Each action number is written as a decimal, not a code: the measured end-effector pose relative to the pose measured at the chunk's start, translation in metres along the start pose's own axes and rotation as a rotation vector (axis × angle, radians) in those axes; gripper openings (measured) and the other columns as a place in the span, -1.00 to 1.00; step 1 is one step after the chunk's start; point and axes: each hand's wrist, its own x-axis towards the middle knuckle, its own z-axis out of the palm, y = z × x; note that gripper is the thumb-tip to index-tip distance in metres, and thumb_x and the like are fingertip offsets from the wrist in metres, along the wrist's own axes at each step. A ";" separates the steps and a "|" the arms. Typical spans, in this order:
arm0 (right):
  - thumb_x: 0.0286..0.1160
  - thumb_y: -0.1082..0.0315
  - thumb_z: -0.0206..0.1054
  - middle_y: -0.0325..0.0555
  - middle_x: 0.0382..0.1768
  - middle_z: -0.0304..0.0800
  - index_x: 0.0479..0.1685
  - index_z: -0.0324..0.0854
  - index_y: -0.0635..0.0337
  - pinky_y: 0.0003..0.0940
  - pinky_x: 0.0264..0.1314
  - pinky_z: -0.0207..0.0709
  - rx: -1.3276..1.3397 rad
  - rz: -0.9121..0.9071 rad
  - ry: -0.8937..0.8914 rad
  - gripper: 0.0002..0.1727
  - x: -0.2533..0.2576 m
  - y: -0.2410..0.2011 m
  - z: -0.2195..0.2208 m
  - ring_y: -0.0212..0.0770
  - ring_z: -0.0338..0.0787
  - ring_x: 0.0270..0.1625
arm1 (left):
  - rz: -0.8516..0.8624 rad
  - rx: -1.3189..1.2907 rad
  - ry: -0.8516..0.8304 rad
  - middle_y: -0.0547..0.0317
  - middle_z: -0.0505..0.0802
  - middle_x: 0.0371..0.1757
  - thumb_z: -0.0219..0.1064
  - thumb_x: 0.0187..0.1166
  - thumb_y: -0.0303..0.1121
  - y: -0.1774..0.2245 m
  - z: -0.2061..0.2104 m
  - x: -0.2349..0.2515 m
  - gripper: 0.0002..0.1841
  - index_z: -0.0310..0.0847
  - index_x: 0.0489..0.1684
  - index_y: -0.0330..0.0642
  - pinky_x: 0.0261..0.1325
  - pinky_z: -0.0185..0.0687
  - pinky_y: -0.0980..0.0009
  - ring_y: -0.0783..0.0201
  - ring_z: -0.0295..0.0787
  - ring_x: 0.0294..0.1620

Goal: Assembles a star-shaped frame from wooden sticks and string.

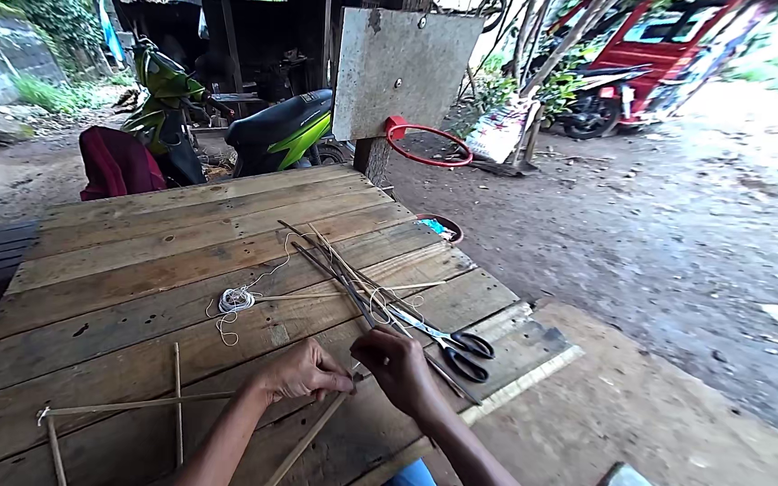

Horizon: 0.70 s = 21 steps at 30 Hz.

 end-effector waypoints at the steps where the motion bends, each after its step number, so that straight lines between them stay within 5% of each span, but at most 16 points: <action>1: 0.40 0.43 0.39 -0.10 -0.37 0.79 -0.31 0.84 0.25 -0.55 -0.24 0.65 -0.010 0.024 -0.016 -0.88 -0.003 0.004 0.004 -0.41 0.75 -0.36 | 0.021 -0.003 0.014 0.51 0.84 -0.50 0.34 0.60 -0.44 0.000 -0.002 0.000 -0.83 0.87 -0.33 -0.19 -0.61 0.28 0.78 0.79 0.43 -0.69; 3: 0.37 0.46 0.38 -0.06 -0.40 0.79 -0.34 0.83 0.28 -0.42 -0.26 0.68 -0.036 -0.003 0.000 -0.88 -0.017 0.008 0.013 -0.30 0.78 -0.37 | 0.041 0.002 0.057 0.48 0.86 -0.46 0.34 0.60 -0.46 0.001 -0.008 -0.002 -0.84 0.87 -0.30 -0.22 -0.61 0.27 0.79 0.80 0.43 -0.67; 7: 0.43 0.37 0.31 -0.18 -0.42 0.80 -0.40 0.81 0.13 -0.57 -0.13 0.64 -0.183 -0.231 0.157 -0.84 -0.046 0.006 0.026 -0.33 0.78 -0.27 | 0.025 0.008 0.099 0.54 0.76 -0.58 0.34 0.59 -0.48 -0.002 -0.011 -0.001 -0.85 0.86 -0.30 -0.22 -0.62 0.26 0.78 0.77 0.40 -0.70; 11: 0.51 0.34 0.26 -0.17 -0.34 0.79 -0.36 0.76 0.07 -0.60 -0.10 0.62 -0.295 -0.350 0.173 -0.83 -0.045 -0.003 0.016 -0.30 0.77 -0.19 | 0.019 0.029 0.083 0.52 0.82 -0.50 0.34 0.61 -0.47 -0.003 -0.011 -0.001 -0.84 0.87 -0.29 -0.22 -0.58 0.30 0.78 0.78 0.43 -0.67; 21: 0.43 0.43 0.36 -0.11 -0.22 0.86 -0.31 0.80 0.19 -0.60 -0.02 0.67 -0.032 -0.231 -0.037 -0.90 -0.005 -0.005 -0.005 -0.37 0.81 -0.13 | -0.005 0.000 0.011 0.51 0.81 -0.54 0.36 0.60 -0.48 -0.001 0.001 -0.001 -0.85 0.88 -0.29 -0.23 -0.60 0.26 0.77 0.79 0.38 -0.70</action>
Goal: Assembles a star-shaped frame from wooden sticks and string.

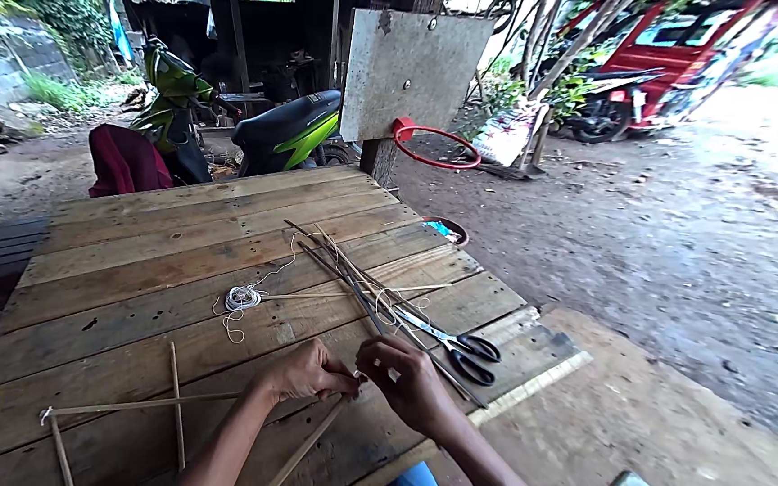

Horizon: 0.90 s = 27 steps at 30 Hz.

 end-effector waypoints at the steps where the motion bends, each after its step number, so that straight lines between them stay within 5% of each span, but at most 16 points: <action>1: 0.43 0.43 0.38 -0.11 -0.20 0.84 -0.32 0.81 0.21 -0.65 -0.04 0.65 0.068 0.060 -0.031 -0.90 0.003 0.001 -0.002 -0.43 0.79 -0.12 | 0.029 -0.002 -0.003 0.52 0.79 -0.56 0.35 0.59 -0.48 0.000 0.000 -0.001 -0.85 0.87 -0.31 -0.23 -0.60 0.26 0.78 0.80 0.38 -0.69; 6: 0.37 0.50 0.33 -0.28 -0.25 0.74 -0.34 0.77 0.26 -0.71 -0.33 0.53 0.454 0.392 -0.006 -0.90 -0.010 0.007 0.013 -0.63 0.63 -0.37 | 0.120 -0.007 0.036 0.51 0.84 -0.47 0.32 0.58 -0.48 0.003 -0.003 -0.002 -0.83 0.85 -0.35 -0.22 -0.58 0.26 0.80 0.82 0.41 -0.66; 11: 0.38 0.46 0.38 -0.20 -0.27 0.74 -0.31 0.76 0.32 -0.78 -0.38 0.58 0.362 0.369 0.189 -0.90 -0.036 0.002 0.034 -0.65 0.67 -0.41 | 0.054 -0.018 0.024 0.51 0.82 -0.46 0.24 0.65 -0.46 -0.004 -0.005 0.002 -0.80 0.83 -0.27 -0.24 -0.52 0.38 0.78 0.78 0.49 -0.61; 17: 0.36 0.44 0.40 -0.15 -0.30 0.76 -0.30 0.78 0.33 -0.76 -0.35 0.58 0.269 0.373 0.167 -0.88 -0.038 0.006 0.037 -0.61 0.70 -0.36 | -0.077 -0.074 0.031 0.42 0.78 -0.50 0.04 0.67 -0.52 0.002 -0.006 0.004 -0.73 0.72 -0.21 -0.33 -0.32 0.66 0.64 0.60 0.69 -0.52; 20: 0.35 0.42 0.41 -0.12 -0.32 0.77 -0.32 0.79 0.31 -0.74 -0.34 0.57 0.185 0.354 0.191 -0.88 -0.042 0.004 0.038 -0.57 0.71 -0.36 | -0.121 -0.110 0.090 0.37 0.79 -0.46 0.11 0.72 -0.56 0.006 -0.002 0.006 -0.79 0.72 -0.11 -0.36 -0.33 0.71 0.61 0.56 0.72 -0.53; 24: 0.33 0.41 0.41 -0.11 -0.32 0.79 -0.32 0.82 0.27 -0.70 -0.34 0.61 0.096 0.277 0.189 -0.88 -0.047 -0.003 0.043 -0.50 0.74 -0.37 | -0.043 -0.001 0.123 0.32 0.88 -0.23 0.23 0.66 -0.58 0.005 0.000 0.008 -0.82 0.80 -0.08 -0.35 -0.05 0.69 0.59 0.61 0.75 -0.27; 27: 0.35 0.42 0.39 -0.12 -0.30 0.79 -0.29 0.82 0.28 -0.72 -0.32 0.60 0.144 0.292 0.171 -0.88 -0.048 -0.005 0.047 -0.52 0.74 -0.34 | -0.008 0.026 0.163 0.25 0.91 -0.26 0.35 0.55 -0.63 0.012 0.002 0.010 -0.87 0.82 -0.11 -0.37 -0.01 0.75 0.56 0.56 0.81 -0.29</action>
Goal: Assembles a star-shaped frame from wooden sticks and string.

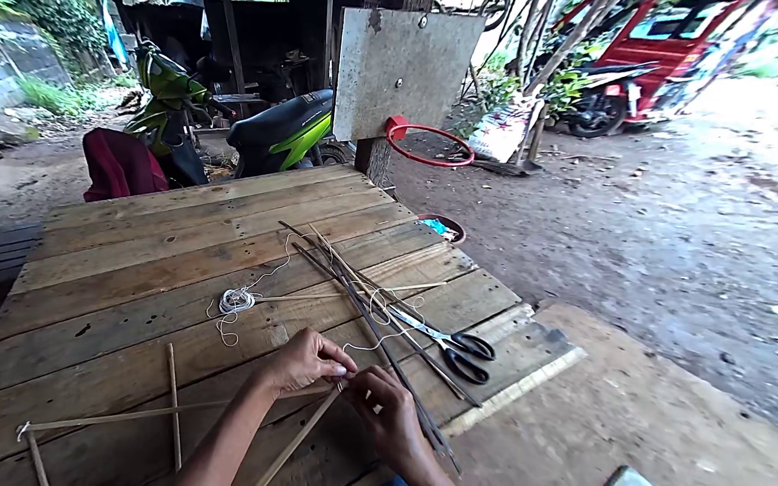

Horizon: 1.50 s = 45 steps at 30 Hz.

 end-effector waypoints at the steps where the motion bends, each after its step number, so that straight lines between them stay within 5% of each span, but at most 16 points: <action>1: 0.35 0.42 0.39 -0.12 -0.30 0.79 -0.29 0.81 0.29 -0.73 -0.32 0.60 0.010 0.008 0.004 -0.87 0.000 0.000 0.001 -0.53 0.74 -0.34 | 0.004 -0.010 0.018 0.27 0.91 -0.30 0.37 0.52 -0.64 0.001 0.001 0.001 -0.87 0.82 -0.12 -0.37 -0.05 0.76 0.57 0.57 0.81 -0.32; 12: 0.31 0.43 0.38 -0.14 -0.34 0.78 -0.36 0.81 0.27 -0.76 -0.30 0.56 -0.053 -0.041 0.146 -0.88 0.001 0.003 0.003 -0.56 0.71 -0.36 | 0.001 -0.054 0.262 0.28 0.89 -0.36 0.35 0.52 -0.65 0.006 0.023 0.011 -0.87 0.84 -0.21 -0.32 -0.10 0.73 0.59 0.58 0.78 -0.38; 18: 0.30 0.38 0.39 -0.13 -0.35 0.80 -0.39 0.82 0.21 -0.71 -0.28 0.60 -0.173 -0.147 0.161 -0.88 -0.008 0.010 0.001 -0.47 0.74 -0.35 | 0.124 0.540 -0.006 -0.12 0.88 0.01 0.23 0.67 -0.51 0.011 0.002 0.006 -0.75 0.85 0.08 -0.29 0.24 0.62 0.23 0.15 0.80 0.02; 25: 0.32 0.37 0.37 -0.16 -0.35 0.80 -0.39 0.81 0.18 -0.69 -0.24 0.60 -0.189 -0.162 0.154 -0.88 -0.010 0.012 0.001 -0.45 0.74 -0.32 | 0.092 0.749 -0.138 -0.04 0.90 -0.17 0.45 0.58 -0.33 0.032 -0.020 0.003 -0.81 0.89 -0.16 -0.29 0.09 0.61 0.16 0.14 0.80 -0.11; 33: 0.41 0.36 0.27 -0.14 -0.40 0.81 -0.47 0.79 0.12 -0.54 -0.15 0.64 -0.395 -0.366 0.234 -0.80 -0.006 0.017 0.003 -0.26 0.79 -0.24 | 0.125 0.873 0.099 -0.15 0.84 -0.10 0.29 0.69 -0.35 0.014 0.011 0.001 -0.76 0.82 -0.15 -0.36 0.14 0.60 -0.02 -0.09 0.78 0.05; 38: 0.57 0.42 0.16 -0.11 -0.04 0.87 -0.38 0.72 0.04 -0.47 0.22 0.61 -0.499 -0.635 0.100 -0.76 -0.002 0.028 -0.010 -0.17 0.78 0.10 | 0.289 0.937 0.291 -0.18 0.77 0.28 0.34 0.58 -0.44 -0.003 0.032 -0.003 -0.83 0.85 -0.25 -0.34 0.38 0.58 0.09 -0.10 0.68 0.34; 42: 0.55 0.48 0.13 -0.10 -0.09 0.89 -0.36 0.72 0.10 -0.40 0.15 0.64 -0.531 -0.758 -0.023 -0.75 0.009 0.030 -0.021 -0.16 0.82 0.02 | 0.412 0.947 0.375 -0.10 0.84 -0.33 0.27 0.63 -0.45 -0.017 0.038 -0.003 -0.82 0.76 -0.32 -0.33 -0.03 0.73 0.07 -0.07 0.86 -0.19; 45: 0.50 0.51 0.15 -0.11 -0.12 0.90 -0.41 0.73 0.11 -0.41 0.12 0.64 -0.557 -0.770 -0.038 -0.75 0.013 0.026 -0.021 -0.16 0.83 -0.01 | 0.060 0.760 0.208 -0.21 0.83 -0.19 0.08 0.81 -0.38 0.007 0.038 -0.010 -0.72 0.69 0.02 -0.38 0.11 0.62 -0.05 -0.14 0.81 -0.04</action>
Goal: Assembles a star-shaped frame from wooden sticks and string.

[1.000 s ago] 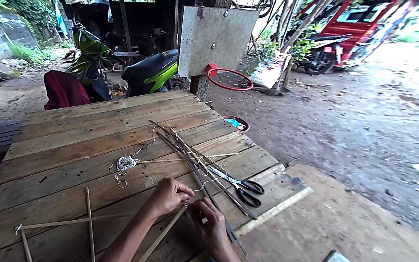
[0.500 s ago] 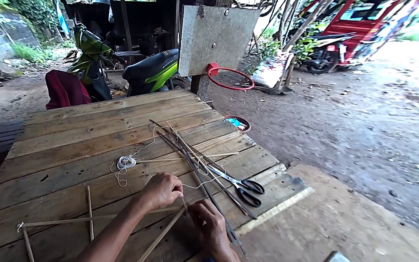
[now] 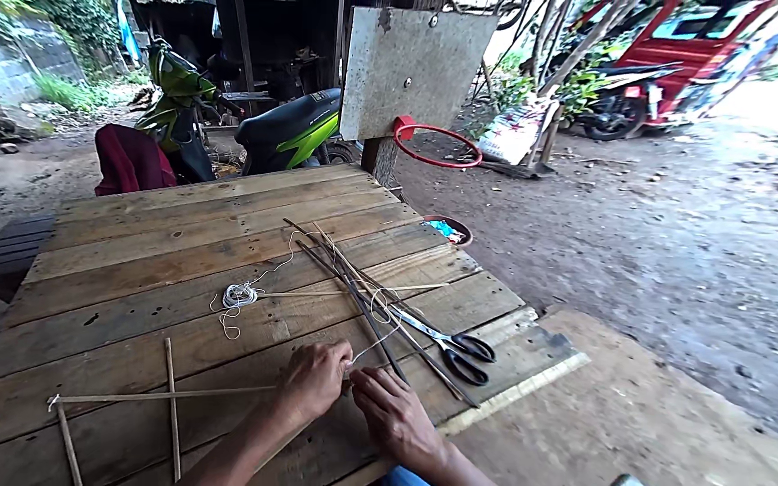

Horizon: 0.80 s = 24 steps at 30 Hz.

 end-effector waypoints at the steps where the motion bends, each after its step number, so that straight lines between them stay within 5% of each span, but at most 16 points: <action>1: 0.49 0.51 0.15 -0.12 -0.13 0.90 -0.42 0.72 0.11 -0.40 0.11 0.64 -0.004 -0.005 -0.010 -0.75 0.001 -0.002 0.000 -0.16 0.83 -0.02 | -0.100 -0.063 -0.111 -0.23 0.81 -0.12 0.04 0.84 -0.35 0.004 -0.007 0.001 -0.69 0.65 0.12 -0.38 0.19 0.56 -0.06 -0.13 0.77 0.02; 5: 0.45 0.53 0.17 -0.11 -0.16 0.88 -0.44 0.72 0.13 -0.38 0.04 0.63 0.008 -0.019 -0.058 -0.77 0.006 -0.007 -0.005 -0.16 0.81 -0.07 | -0.350 -0.371 -0.233 0.01 0.73 -0.25 0.16 0.81 -0.29 -0.002 -0.012 -0.003 -0.72 0.69 0.02 -0.37 -0.01 0.51 0.19 0.21 0.59 -0.23; 9: 0.44 0.53 0.16 -0.11 -0.21 0.85 -0.45 0.72 0.15 -0.39 -0.01 0.64 0.025 0.000 -0.089 -0.77 0.008 -0.012 -0.009 -0.16 0.80 -0.12 | -0.517 -0.713 -0.100 0.35 0.56 -0.58 0.23 0.77 -0.36 0.010 0.003 -0.023 -0.80 0.67 -0.08 -0.33 -0.49 0.38 0.59 0.53 0.41 -0.64; 12: 0.35 0.53 0.19 -0.09 -0.27 0.83 -0.49 0.73 0.17 -0.37 -0.08 0.69 0.050 0.036 -0.108 -0.79 0.009 -0.018 -0.011 -0.13 0.81 -0.19 | -0.536 -0.675 0.049 0.13 0.83 -0.33 0.19 0.79 -0.36 0.025 0.017 -0.036 -0.76 0.69 0.08 -0.36 -0.19 0.70 0.40 0.38 0.76 -0.41; 16: 0.26 0.58 0.21 -0.03 -0.30 0.83 -0.52 0.74 0.24 -0.33 -0.13 0.74 0.034 0.086 -0.106 -0.81 0.018 -0.021 -0.018 -0.10 0.85 -0.23 | -0.434 -0.455 0.307 -0.05 0.90 -0.13 0.15 0.76 -0.41 0.044 0.033 -0.047 -0.73 0.74 0.12 -0.34 0.17 0.71 0.13 0.12 0.88 -0.07; 18: 0.25 0.58 0.22 0.00 -0.30 0.83 -0.48 0.75 0.26 -0.30 -0.14 0.75 0.005 0.107 -0.088 -0.82 0.024 -0.020 -0.023 -0.07 0.86 -0.23 | -0.352 -0.370 0.403 -0.07 0.91 -0.13 0.16 0.75 -0.42 0.048 0.037 -0.047 -0.73 0.77 0.10 -0.33 0.16 0.68 0.07 0.05 0.87 -0.05; 24: 0.22 0.60 0.23 0.04 -0.33 0.83 -0.51 0.74 0.31 -0.28 -0.20 0.75 -0.045 0.155 -0.024 -0.83 0.033 -0.020 -0.046 -0.04 0.87 -0.26 | -0.196 -0.427 0.393 0.10 0.92 -0.20 0.18 0.76 -0.37 0.053 0.027 -0.040 -0.75 0.78 0.04 -0.31 0.10 0.68 0.27 0.29 0.85 -0.16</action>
